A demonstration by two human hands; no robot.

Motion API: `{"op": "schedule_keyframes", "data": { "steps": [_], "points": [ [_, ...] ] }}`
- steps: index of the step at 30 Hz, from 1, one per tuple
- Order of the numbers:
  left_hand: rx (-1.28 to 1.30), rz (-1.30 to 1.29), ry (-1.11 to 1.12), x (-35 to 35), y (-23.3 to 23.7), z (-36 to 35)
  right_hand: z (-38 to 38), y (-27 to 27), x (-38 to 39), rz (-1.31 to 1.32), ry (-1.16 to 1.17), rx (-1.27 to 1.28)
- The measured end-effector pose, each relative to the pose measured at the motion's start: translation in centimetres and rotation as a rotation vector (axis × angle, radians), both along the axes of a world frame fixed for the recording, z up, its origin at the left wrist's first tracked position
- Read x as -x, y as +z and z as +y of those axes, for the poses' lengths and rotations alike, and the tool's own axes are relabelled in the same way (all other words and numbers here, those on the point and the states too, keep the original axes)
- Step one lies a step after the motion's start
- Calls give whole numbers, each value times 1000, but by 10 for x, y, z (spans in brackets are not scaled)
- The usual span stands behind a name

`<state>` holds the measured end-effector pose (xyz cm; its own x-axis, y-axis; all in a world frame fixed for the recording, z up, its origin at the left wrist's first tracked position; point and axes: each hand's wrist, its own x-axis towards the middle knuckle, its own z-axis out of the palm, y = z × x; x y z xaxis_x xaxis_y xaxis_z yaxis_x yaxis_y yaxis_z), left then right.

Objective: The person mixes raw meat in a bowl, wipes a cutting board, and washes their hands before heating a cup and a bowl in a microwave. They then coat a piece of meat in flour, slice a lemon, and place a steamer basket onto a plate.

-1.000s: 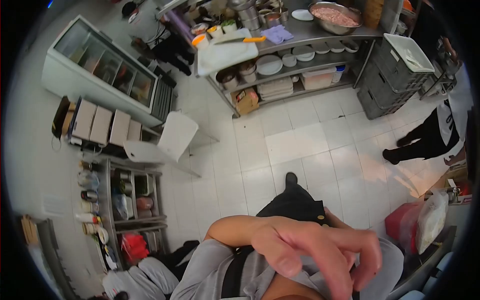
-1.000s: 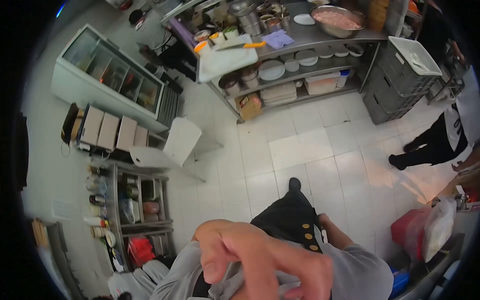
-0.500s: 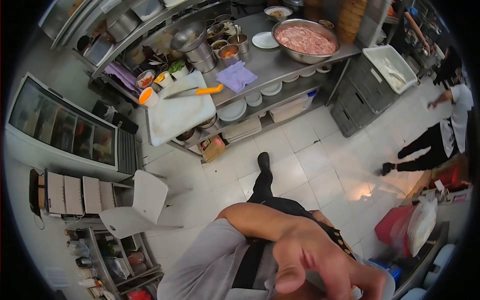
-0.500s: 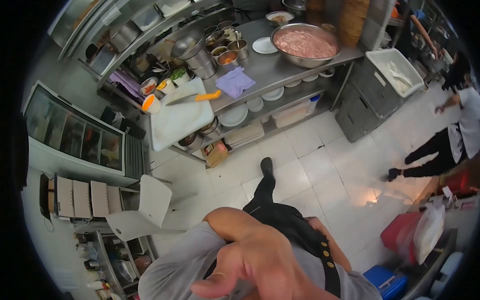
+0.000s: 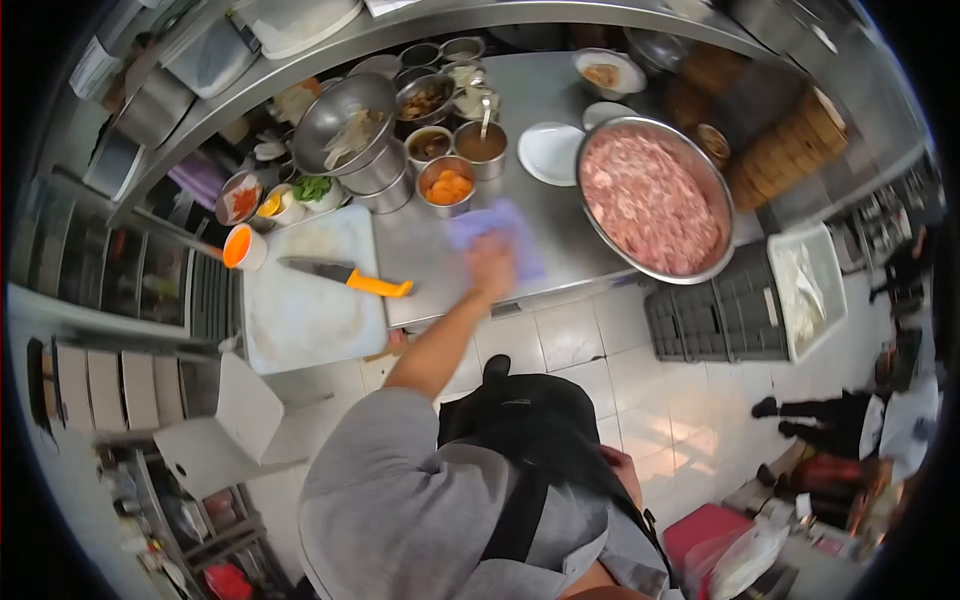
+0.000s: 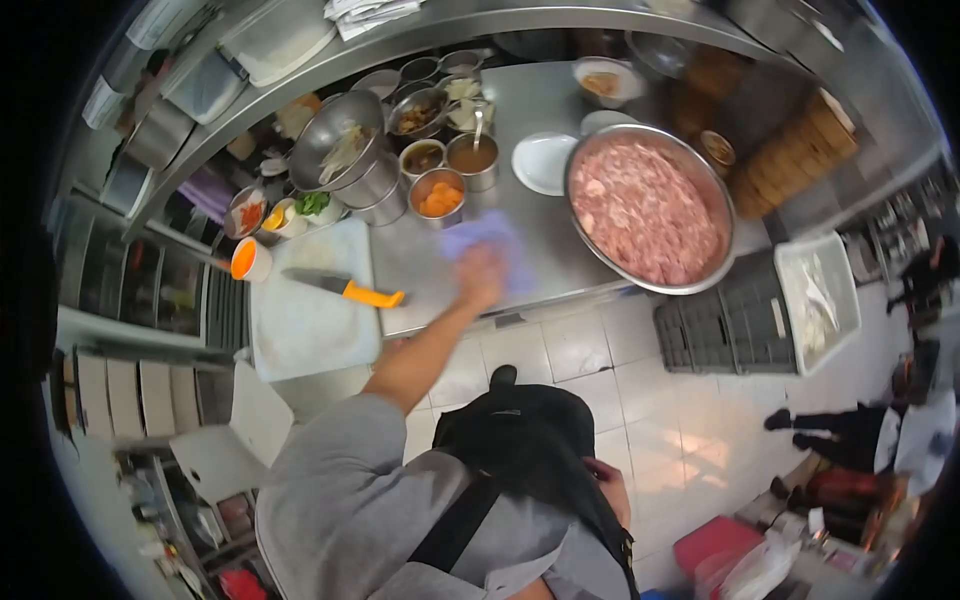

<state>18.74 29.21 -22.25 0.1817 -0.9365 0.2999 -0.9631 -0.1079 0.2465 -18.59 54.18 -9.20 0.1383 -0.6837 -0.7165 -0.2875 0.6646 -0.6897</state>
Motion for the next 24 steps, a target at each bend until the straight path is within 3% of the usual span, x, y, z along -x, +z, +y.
{"op": "schedule_keyframes", "data": {
  "steps": [2, 3, 4, 6, 10, 12, 13, 14, 15, 17, 19, 21, 22, 23, 24],
  "points": [
    [-74, 71, -159, 69, 31, -28, -65, -52, -9, 197, 291, 161],
    [-42, 11, -168, 95, 14, -43, -106, -44, -29, 249, 343, 322],
    [-124, 41, -109, 115, 32, -45, -148, -34, -57, 283, 404, 488],
    [-100, 160, -77, 104, 43, -24, -219, -30, -98, 84, 435, 936],
    [-139, 141, 209, 31, 61, 51, -292, -51, -175, -84, 589, 1007],
    [149, 678, 59, -16, 55, 73, -293, -75, -222, -135, 804, 1325],
    [268, 516, 139, -28, 79, 87, -285, -73, -248, -136, 904, 1430],
    [286, 569, 234, -39, 107, 102, -271, -70, -273, -131, 992, 1536],
    [303, 618, 319, -55, 128, 118, -261, -73, -293, -152, 995, 1546],
    [379, 737, 431, -116, 124, 148, -243, -90, -331, 147, 1062, 1639],
    [415, 705, 676, -175, 146, 169, -242, -102, -377, 59, 1046, 1583],
    [310, 416, 785, -237, 148, 177, -243, -107, -410, 1, 1021, 1522],
    [315, 421, 758, -263, 149, 173, -245, -107, -423, -189, 1011, 1324],
    [271, 209, 726, -289, 154, 166, -246, -105, -436, -369, 984, 1127],
    [237, -4, 687, -321, 156, 159, -248, -104, -446, -348, 954, 1149]
  ]
}}
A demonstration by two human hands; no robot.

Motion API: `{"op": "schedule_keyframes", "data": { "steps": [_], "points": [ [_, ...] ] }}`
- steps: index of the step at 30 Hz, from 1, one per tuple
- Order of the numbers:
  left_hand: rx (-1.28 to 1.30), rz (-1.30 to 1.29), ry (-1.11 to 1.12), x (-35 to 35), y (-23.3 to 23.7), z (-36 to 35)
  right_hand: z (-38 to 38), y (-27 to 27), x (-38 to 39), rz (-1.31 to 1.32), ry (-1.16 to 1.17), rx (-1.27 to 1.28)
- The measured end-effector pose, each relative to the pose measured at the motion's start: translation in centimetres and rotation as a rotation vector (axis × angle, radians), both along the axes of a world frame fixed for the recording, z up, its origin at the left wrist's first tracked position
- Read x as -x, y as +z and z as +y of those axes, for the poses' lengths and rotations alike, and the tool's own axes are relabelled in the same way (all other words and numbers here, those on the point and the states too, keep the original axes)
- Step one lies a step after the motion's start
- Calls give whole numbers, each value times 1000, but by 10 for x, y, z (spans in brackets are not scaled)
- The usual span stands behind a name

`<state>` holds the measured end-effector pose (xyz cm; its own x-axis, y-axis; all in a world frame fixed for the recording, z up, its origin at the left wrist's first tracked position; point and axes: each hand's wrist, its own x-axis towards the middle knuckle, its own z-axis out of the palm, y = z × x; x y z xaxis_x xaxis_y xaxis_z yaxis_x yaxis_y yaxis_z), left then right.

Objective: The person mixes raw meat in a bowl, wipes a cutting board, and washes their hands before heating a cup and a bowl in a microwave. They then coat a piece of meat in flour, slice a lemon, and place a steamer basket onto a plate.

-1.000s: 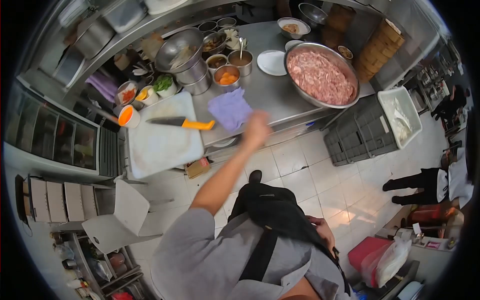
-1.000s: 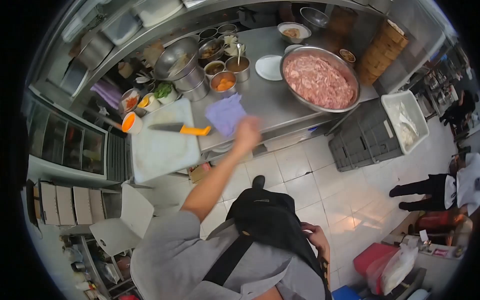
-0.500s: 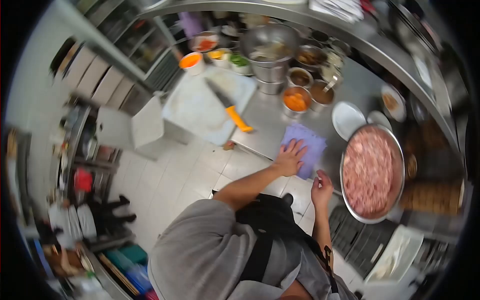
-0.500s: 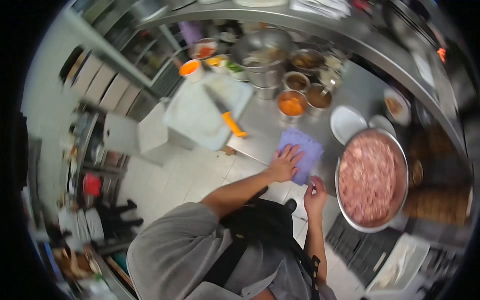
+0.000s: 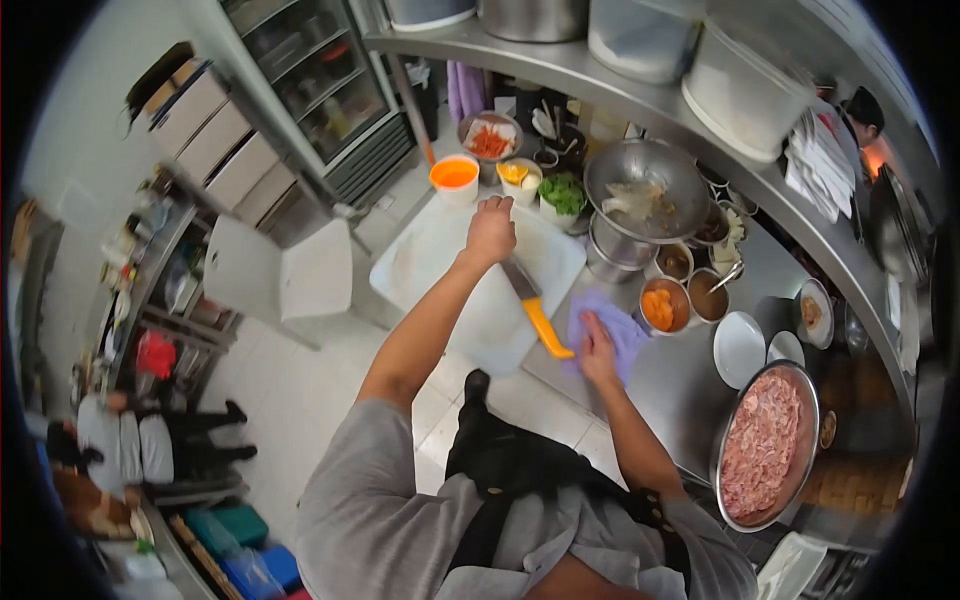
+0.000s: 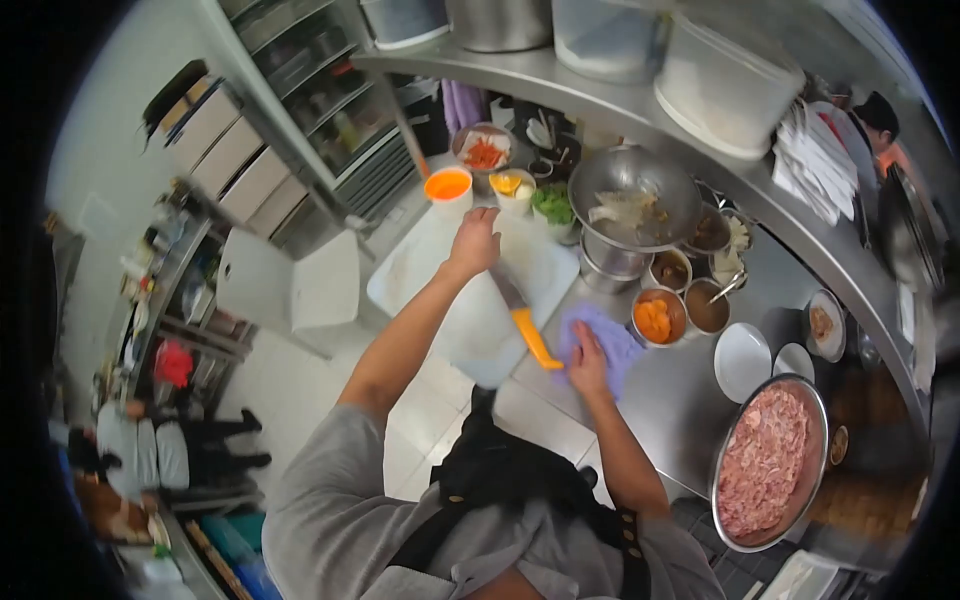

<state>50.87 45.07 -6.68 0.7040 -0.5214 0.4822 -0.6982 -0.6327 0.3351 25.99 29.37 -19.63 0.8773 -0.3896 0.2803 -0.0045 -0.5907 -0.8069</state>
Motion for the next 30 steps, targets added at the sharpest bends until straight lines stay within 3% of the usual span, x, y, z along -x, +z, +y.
{"op": "schedule_keyframes", "data": {
  "steps": [2, 5, 6, 7, 10, 12, 14, 16, 18, 20, 23, 24, 26, 28, 30],
  "points": [
    [-35, -76, -72, -57, 4, -19, 2, 7, 6, 31, 1, 49],
    [-386, 123, -140, -117, 1, -44, 19, 14, 32, 142, -96, 268],
    [-371, 102, -155, -134, -5, -55, 20, 10, 41, 154, -120, 353],
    [-361, 86, -162, -143, -10, -62, 17, 5, 50, 127, -115, 350],
    [-671, 237, -284, -154, 15, -70, 22, 35, 48, 146, -179, 300],
    [-614, 205, -297, -165, -5, -80, 28, 57, 40, 247, -299, 246],
    [-534, 37, -274, -170, -14, -85, 41, 85, 15, 165, -348, 332],
    [-545, 34, -293, -170, -8, -83, 67, 122, -14, 102, -379, -43],
    [-575, 33, -351, -168, 3, -78, 86, 140, -33, 87, -314, -79],
    [-574, -32, -381, -169, 10, -76, 97, 154, -55, -30, -94, -389],
    [-558, -75, -412, -176, -2, -80, 104, 282, -103, -393, 12, -413],
    [-545, -64, -411, -175, -12, -82, 103, 332, -118, -481, 38, -626],
    [-621, 44, -402, -180, -12, -92, 98, 415, -150, -746, 162, -723],
    [-665, 61, -387, -180, -17, -96, 94, 473, -183, -902, 126, -781],
    [-671, 84, -418, -179, -13, -92, 85, 510, -206, -907, 255, -764]
  ]
}}
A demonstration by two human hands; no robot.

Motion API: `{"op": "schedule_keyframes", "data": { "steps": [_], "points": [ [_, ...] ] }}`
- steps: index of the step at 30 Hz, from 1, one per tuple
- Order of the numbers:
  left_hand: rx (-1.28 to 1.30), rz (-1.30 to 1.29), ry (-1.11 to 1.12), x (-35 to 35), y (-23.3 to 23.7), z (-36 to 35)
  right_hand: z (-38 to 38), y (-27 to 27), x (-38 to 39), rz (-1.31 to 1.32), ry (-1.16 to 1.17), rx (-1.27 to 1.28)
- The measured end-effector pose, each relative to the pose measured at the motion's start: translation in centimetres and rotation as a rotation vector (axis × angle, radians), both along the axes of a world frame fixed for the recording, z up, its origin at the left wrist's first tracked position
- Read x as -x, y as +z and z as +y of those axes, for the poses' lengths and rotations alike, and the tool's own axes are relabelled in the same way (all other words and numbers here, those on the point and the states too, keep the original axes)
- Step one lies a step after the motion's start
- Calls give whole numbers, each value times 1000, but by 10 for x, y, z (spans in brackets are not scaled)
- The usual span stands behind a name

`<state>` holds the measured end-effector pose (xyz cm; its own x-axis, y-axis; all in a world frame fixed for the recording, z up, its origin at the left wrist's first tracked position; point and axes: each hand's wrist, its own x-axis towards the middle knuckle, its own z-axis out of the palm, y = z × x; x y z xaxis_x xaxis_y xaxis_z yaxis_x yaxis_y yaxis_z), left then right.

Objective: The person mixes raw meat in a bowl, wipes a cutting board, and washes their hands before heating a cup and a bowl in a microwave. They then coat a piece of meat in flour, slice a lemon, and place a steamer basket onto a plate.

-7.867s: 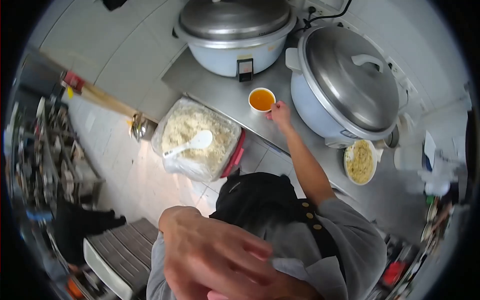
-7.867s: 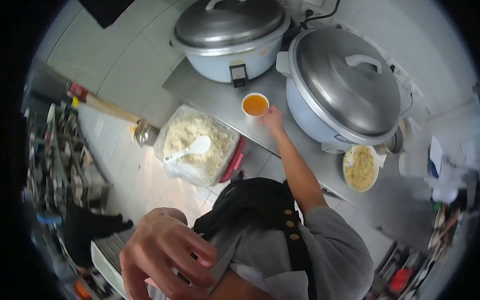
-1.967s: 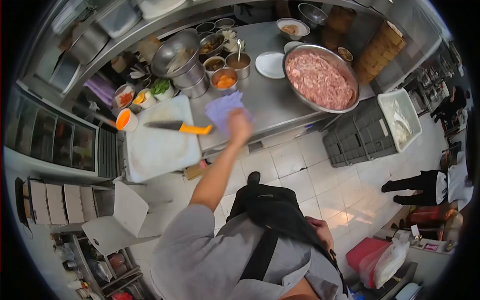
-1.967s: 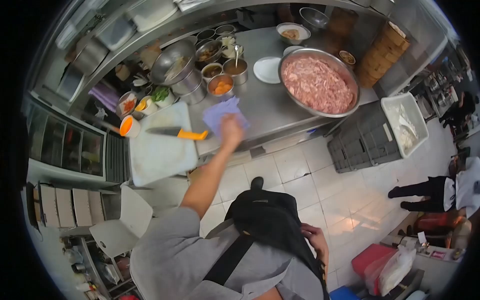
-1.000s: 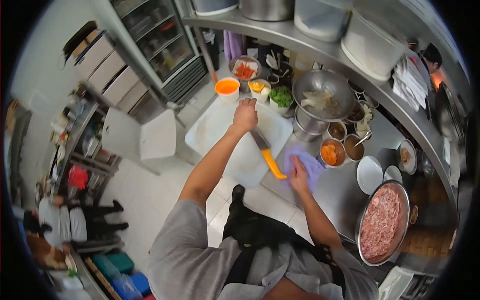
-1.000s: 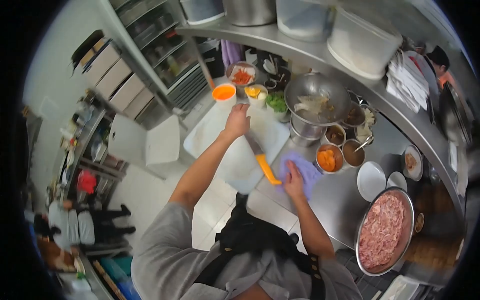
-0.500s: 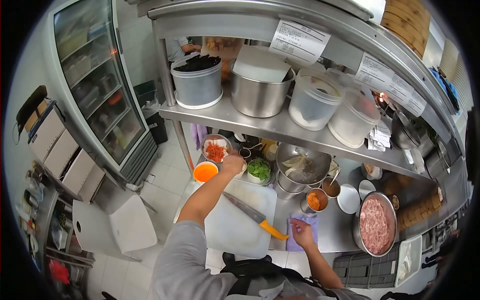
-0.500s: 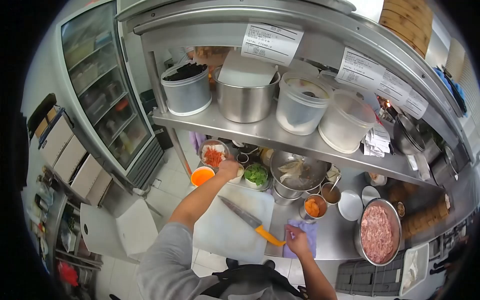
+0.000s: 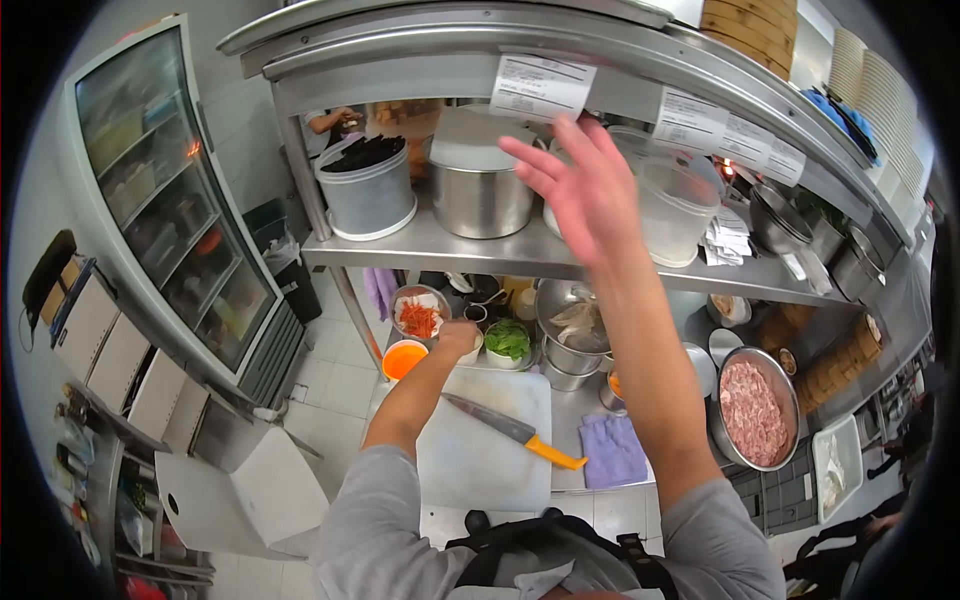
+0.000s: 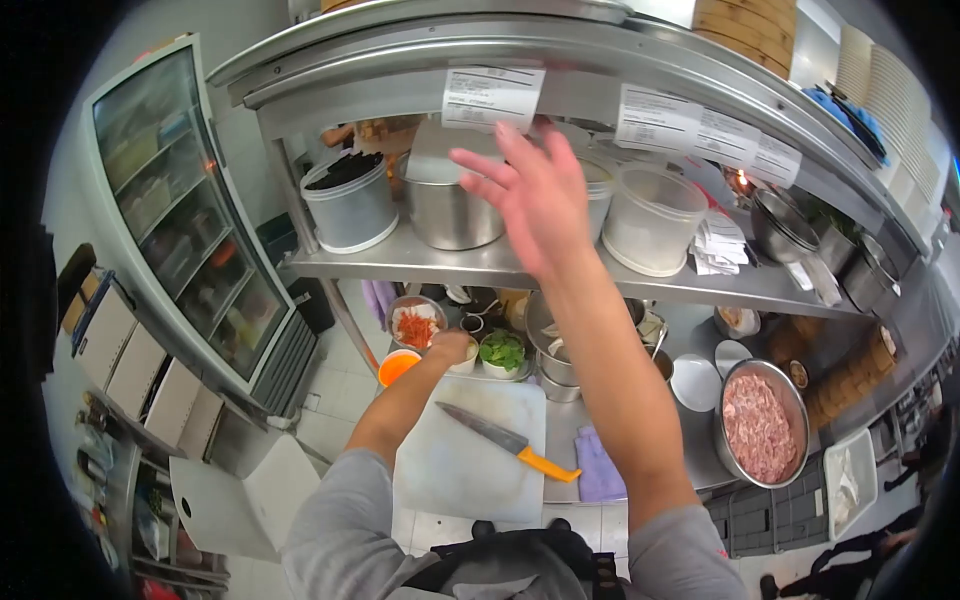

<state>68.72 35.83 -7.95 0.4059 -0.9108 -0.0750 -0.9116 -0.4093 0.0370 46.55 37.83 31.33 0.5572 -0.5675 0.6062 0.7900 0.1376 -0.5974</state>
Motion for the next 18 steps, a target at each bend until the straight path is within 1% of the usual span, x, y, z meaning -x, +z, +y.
{"op": "schedule_keyframes", "data": {
  "steps": [1, 2, 3, 4, 5, 6, 7, 8, 10, 13, 16, 18],
  "points": [
    [-14, 33, -16, 1, 2, 3, -4, 3, -6, -6, -19, 0],
    [-15, 24, -45, 3, 3, 8, -10, 2, -10, 85, -78, -12],
    [15, 99, -49, 3, 4, 13, -17, 3, -5, 170, -145, -26],
    [43, 171, -54, 2, 9, 14, -15, 1, 7, 154, -182, -27],
    [43, 158, -86, 4, 16, 17, -8, -6, 21, 158, -318, 12],
    [-31, 148, -51, 6, 23, 21, -4, -10, 30, 164, -446, 51],
    [-105, 141, -9, 9, 31, 21, -7, -10, 39, 165, -447, -1],
    [-107, 133, -23, 9, 34, 18, -11, -7, 42, 158, -461, -5],
    [-245, 69, -20, 9, 41, 16, -24, 1, 44, 98, -425, -32],
    [-236, 64, -42, 2, 28, 5, -32, 15, 42, 77, -449, -33],
    [-261, 36, -54, -10, 8, -7, -31, 16, 44, 39, -469, -62],
    [-273, 24, -64, -16, 3, -7, -26, 14, 50, 9, -481, -86]
  ]
}}
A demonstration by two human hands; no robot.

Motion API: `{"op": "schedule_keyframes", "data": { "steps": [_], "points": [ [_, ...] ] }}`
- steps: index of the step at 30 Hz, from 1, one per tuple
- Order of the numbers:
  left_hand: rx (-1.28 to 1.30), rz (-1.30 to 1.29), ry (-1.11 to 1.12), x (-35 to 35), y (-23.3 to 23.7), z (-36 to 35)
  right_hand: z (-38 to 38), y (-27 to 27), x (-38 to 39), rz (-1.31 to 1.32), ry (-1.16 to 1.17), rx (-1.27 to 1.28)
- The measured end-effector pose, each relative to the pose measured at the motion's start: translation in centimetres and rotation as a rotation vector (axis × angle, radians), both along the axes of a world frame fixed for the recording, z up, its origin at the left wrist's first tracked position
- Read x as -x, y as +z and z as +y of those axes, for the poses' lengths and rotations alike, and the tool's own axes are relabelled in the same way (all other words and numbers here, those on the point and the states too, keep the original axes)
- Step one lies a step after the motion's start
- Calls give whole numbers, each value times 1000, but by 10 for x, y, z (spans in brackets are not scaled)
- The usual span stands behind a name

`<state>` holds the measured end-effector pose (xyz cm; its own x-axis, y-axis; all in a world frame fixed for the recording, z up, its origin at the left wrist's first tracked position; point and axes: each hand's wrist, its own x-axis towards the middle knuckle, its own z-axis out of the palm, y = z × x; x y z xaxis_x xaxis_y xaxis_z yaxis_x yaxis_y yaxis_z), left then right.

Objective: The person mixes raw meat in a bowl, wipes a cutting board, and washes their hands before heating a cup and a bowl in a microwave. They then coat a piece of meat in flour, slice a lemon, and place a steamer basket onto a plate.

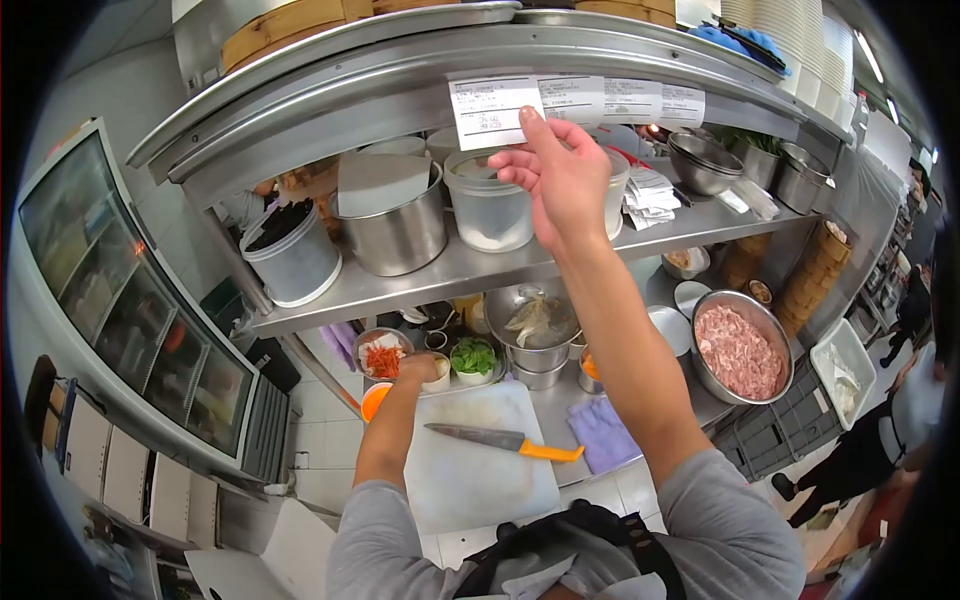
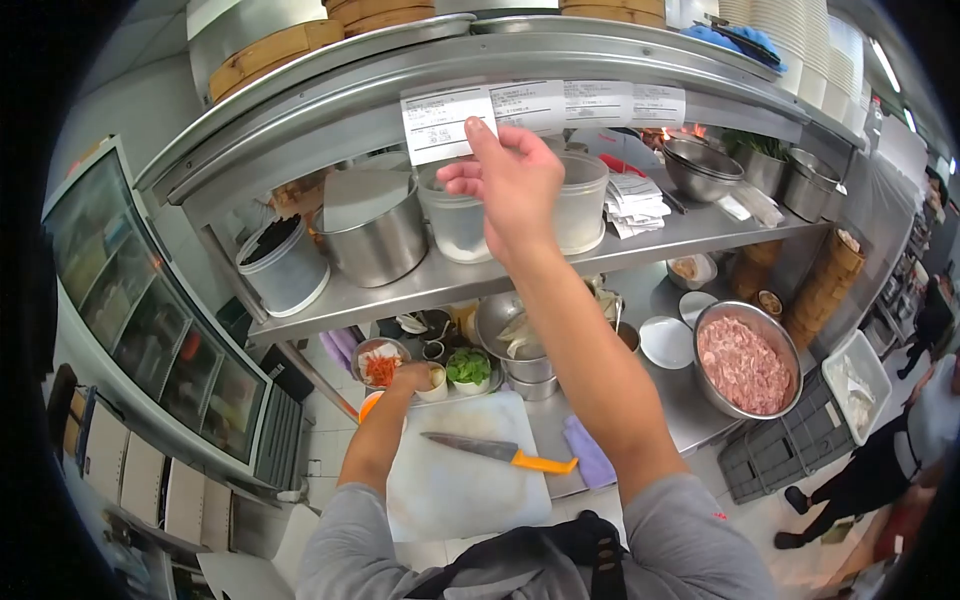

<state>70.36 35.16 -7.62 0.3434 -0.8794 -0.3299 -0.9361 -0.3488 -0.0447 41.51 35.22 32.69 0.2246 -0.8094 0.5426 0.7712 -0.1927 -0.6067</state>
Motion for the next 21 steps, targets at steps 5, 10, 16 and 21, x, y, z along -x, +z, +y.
{"op": "schedule_keyframes", "data": {
  "steps": [5, 10, 16, 21],
  "points": [
    [41, 82, -113, -10, -10, -5, 16, -44, 26, 100, -155, 29],
    [91, 126, -73, -20, 3, 0, 29, -140, 34, 616, 52, 37],
    [705, 665, 232, 52, 73, 133, 2, -318, -38, 1197, 27, 514],
    [740, 1360, 724, 140, 2, 238, -29, -375, -153, 1362, -32, 818]
  ]
}}
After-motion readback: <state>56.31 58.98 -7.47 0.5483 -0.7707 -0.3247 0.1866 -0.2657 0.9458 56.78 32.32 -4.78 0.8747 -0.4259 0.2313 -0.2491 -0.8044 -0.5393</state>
